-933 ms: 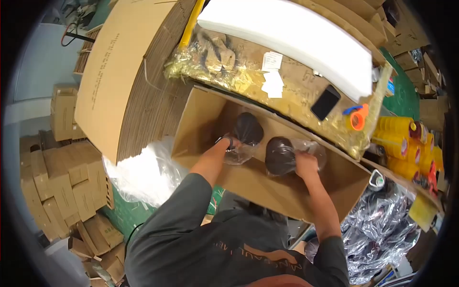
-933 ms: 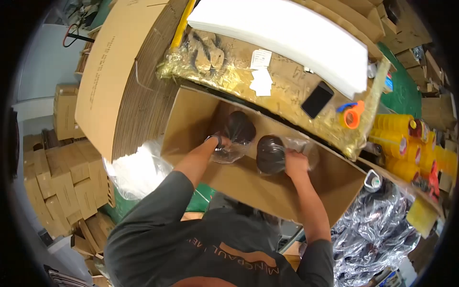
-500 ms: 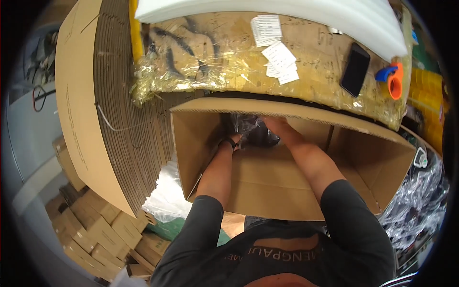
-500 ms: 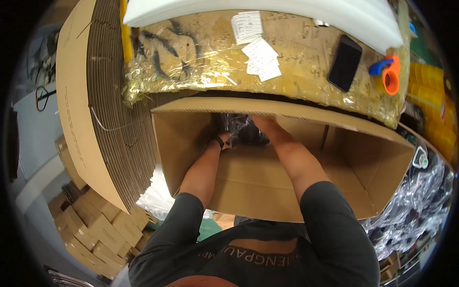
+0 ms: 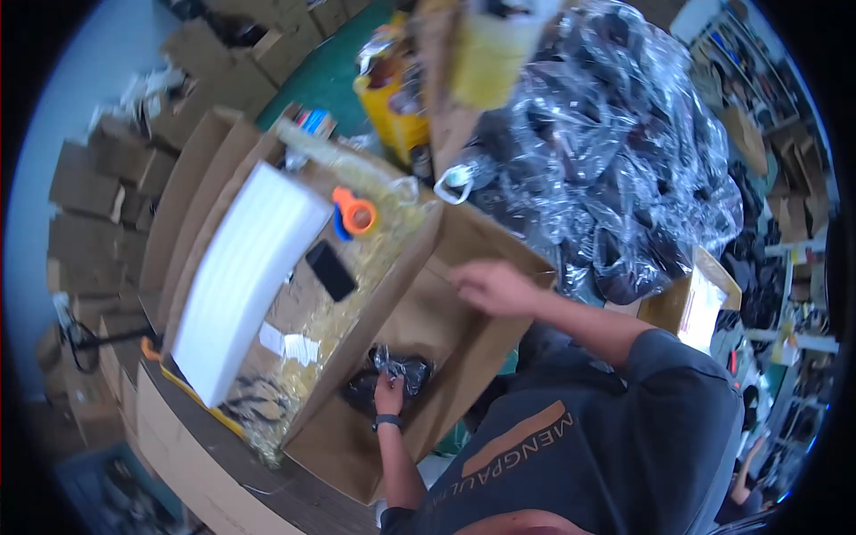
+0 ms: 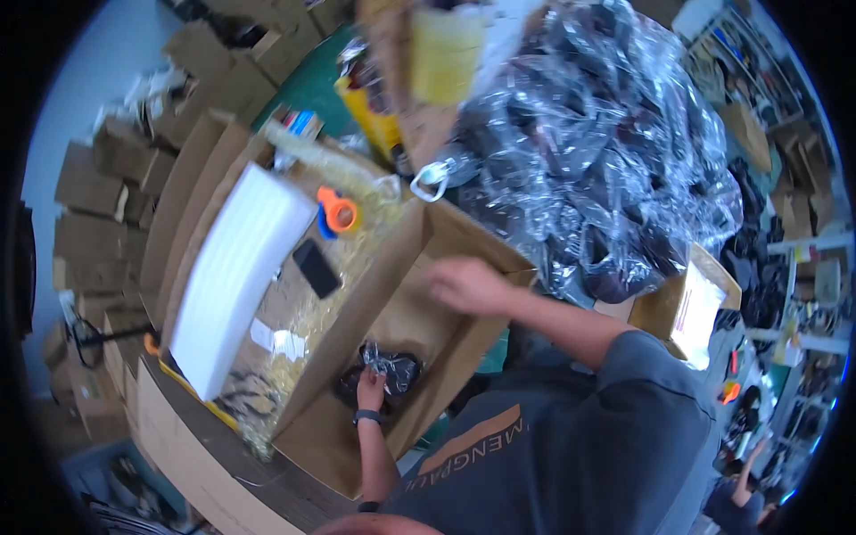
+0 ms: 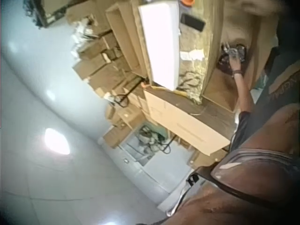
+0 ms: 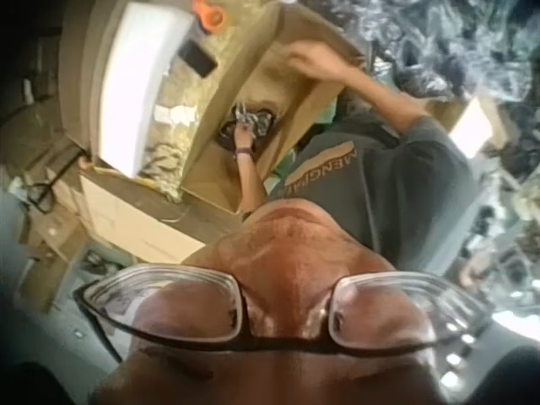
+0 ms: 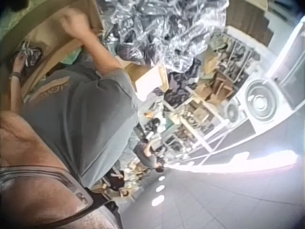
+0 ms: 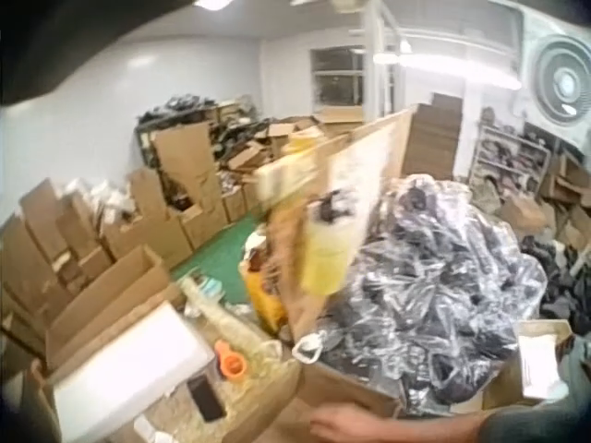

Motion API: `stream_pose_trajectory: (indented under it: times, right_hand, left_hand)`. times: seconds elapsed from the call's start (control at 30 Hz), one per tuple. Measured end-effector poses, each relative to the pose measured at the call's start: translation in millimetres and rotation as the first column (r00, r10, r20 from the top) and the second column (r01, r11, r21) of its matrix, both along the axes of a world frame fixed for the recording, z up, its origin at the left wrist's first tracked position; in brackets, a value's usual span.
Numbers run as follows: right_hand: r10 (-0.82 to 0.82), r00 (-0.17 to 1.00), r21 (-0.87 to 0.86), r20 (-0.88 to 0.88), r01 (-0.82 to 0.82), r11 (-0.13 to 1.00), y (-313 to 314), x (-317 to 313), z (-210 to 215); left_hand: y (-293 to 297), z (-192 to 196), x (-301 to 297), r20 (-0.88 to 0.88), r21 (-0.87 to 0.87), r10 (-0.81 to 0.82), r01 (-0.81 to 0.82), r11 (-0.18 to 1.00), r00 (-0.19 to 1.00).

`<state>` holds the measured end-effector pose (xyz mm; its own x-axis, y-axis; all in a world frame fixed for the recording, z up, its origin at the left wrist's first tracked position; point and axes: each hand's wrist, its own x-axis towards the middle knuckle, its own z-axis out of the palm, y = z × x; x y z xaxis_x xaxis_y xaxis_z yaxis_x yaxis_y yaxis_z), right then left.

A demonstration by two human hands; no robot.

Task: Packing individual bicycle seats into plastic bags along with instruction sheets and then placing them into a large shipping box.

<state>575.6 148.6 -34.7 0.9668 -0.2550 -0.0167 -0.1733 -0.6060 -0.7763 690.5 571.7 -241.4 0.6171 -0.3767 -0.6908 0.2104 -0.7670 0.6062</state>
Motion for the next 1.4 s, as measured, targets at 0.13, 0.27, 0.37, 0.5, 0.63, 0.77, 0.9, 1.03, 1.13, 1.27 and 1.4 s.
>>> stream_pose_trajectory:
  times: [0.13, 0.27, 0.37, 0.5, 0.63, 0.77, 0.9, 1.03, 1.13, 1.27, 1.4]
  right_hand:
    - [-0.599, 0.727, -0.214, 0.336, 0.678, 0.704, -195.8, -96.3, 27.3]
    - [-0.721, 0.615, -0.358, 0.320, 0.783, 0.509, -333.6, -166.6, 5.6]
    - [-0.610, 0.701, -0.401, 0.368, 0.712, 0.576, -394.6, -154.3, 15.1]
    - [-0.545, 0.832, -0.478, 0.105, 0.523, 0.706, -444.0, -80.0, 35.0]
    - [-0.538, 0.797, -0.492, -0.275, 0.364, 0.791, -515.1, -56.2, -25.1]
    - [-0.525, 0.841, -0.353, -0.127, 0.457, 0.817, -497.6, -66.6, 0.8]
    - [-0.518, 0.836, -0.128, 0.181, 0.542, 0.830, -399.9, -142.5, 85.5]
    - [-0.217, 0.967, 0.051, 0.131, 0.212, 0.976, -408.9, -196.2, 124.0]
    - [-0.645, 0.532, -0.021, 0.548, 0.780, 0.625, -482.6, -180.7, 150.6]
    - [-0.840, 0.497, -0.419, 0.217, 0.825, 0.379, -605.0, -134.6, 136.0]
    - [-0.865, 0.486, -0.277, 0.125, 0.854, 0.440, -678.3, -103.6, 69.8]
  left_hand:
    - [-159.7, 128.4, -42.7, 0.199, -0.433, 0.190, -0.087, 0.897, 0.961]
    - [-353.7, 209.7, -99.6, 0.102, -0.622, 0.057, 0.019, 0.783, 0.993]
    - [-454.2, 231.3, -151.3, 0.021, -0.675, -0.157, 0.130, 0.726, 0.987]
    - [-515.1, 228.6, -196.4, -0.103, -0.700, -0.400, 0.219, 0.680, 0.911]
    - [-590.1, 217.9, -204.8, -0.198, -0.683, -0.465, 0.219, 0.697, 0.863]
    - [-640.2, 230.3, -177.2, -0.296, -0.581, -0.105, -0.092, 0.808, 0.949]
    - [-683.5, 255.2, -163.5, -0.540, -0.634, 0.004, -0.410, 0.656, 0.841]
    - [-680.0, 252.4, -161.4, -0.576, -0.534, 0.127, -0.490, 0.689, 0.807]
    - [-610.6, 221.3, -156.2, -0.658, -0.461, 0.077, -0.481, 0.746, 0.749]
    - [-523.2, 234.3, -174.8, -0.669, -0.434, -0.031, -0.356, 0.828, 0.743]
    - [-435.5, 260.7, -168.8, -0.782, -0.460, -0.077, -0.489, 0.741, 0.619]
